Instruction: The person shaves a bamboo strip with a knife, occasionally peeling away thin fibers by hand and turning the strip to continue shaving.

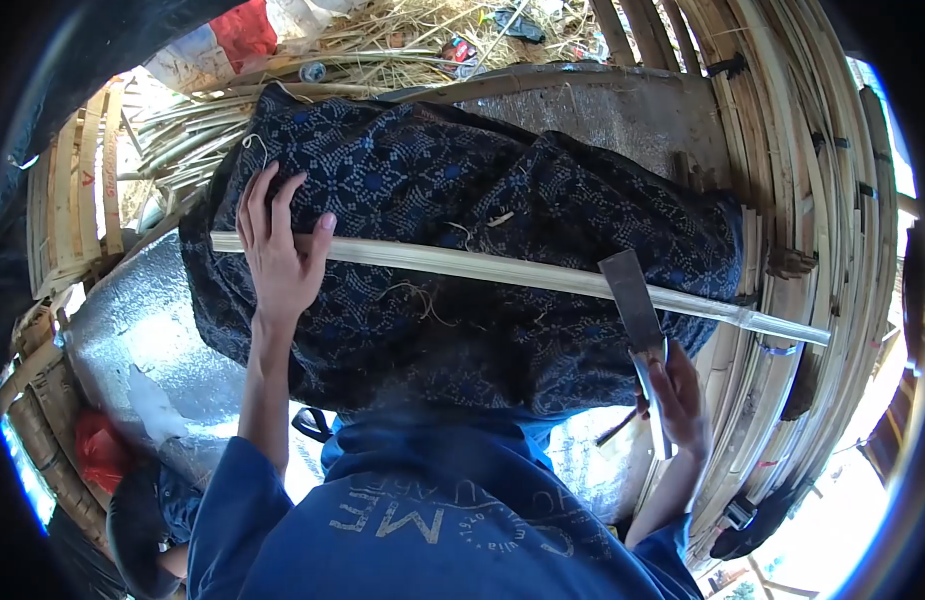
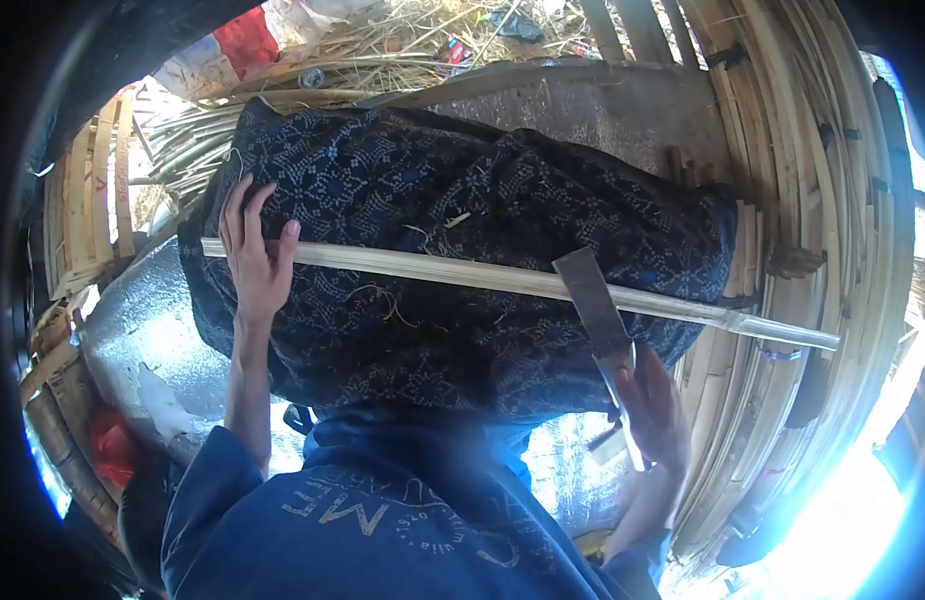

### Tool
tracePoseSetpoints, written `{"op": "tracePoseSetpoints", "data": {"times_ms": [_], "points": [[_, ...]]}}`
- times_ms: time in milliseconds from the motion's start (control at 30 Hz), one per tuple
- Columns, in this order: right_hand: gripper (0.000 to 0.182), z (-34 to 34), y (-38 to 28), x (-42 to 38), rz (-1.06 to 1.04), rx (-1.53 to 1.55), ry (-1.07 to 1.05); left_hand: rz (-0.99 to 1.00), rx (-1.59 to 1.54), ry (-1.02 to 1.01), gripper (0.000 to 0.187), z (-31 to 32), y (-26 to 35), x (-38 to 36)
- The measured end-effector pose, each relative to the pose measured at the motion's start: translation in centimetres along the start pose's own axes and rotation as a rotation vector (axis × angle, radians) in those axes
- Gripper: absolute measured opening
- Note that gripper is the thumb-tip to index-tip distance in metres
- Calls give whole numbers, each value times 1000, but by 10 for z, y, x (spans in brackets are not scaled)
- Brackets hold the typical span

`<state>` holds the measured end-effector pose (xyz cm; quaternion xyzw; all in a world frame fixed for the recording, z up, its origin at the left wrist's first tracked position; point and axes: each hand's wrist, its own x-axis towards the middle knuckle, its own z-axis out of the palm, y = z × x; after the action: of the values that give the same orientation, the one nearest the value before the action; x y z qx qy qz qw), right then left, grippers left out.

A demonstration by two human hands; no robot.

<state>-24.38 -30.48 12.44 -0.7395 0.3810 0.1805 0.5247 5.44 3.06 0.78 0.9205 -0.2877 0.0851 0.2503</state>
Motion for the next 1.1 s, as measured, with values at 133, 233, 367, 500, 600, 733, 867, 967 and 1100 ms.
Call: {"op": "tracePoseSetpoints", "data": {"times_ms": [133,233,367,500,600,733,867,967,1100], "points": [[28,-10,-39,11,189,-150,-13,202,95,-53,51,3,14,9],[23,0,-54,23,25,-432,-20,485,-102,-228,51,14,26,11],[29,-11,-61,28,-48,-508,-36,343,-92,-376,45,17,25,5],[33,-29,-73,27,58,-670,15,380,-120,-317,51,21,24,10],[33,-35,-96,30,109,-770,-43,391,-127,-308,54,24,23,11],[34,-46,-113,37,147,-882,-183,399,-119,-273,56,27,22,10],[40,-45,-119,43,196,-881,-209,404,-128,-259,57,28,24,10],[47,-43,-120,48,206,-882,-223,406,-124,-267,57,31,23,9],[52,-44,-119,51,223,-886,-243,414,-106,-257,56,33,21,8]]}}
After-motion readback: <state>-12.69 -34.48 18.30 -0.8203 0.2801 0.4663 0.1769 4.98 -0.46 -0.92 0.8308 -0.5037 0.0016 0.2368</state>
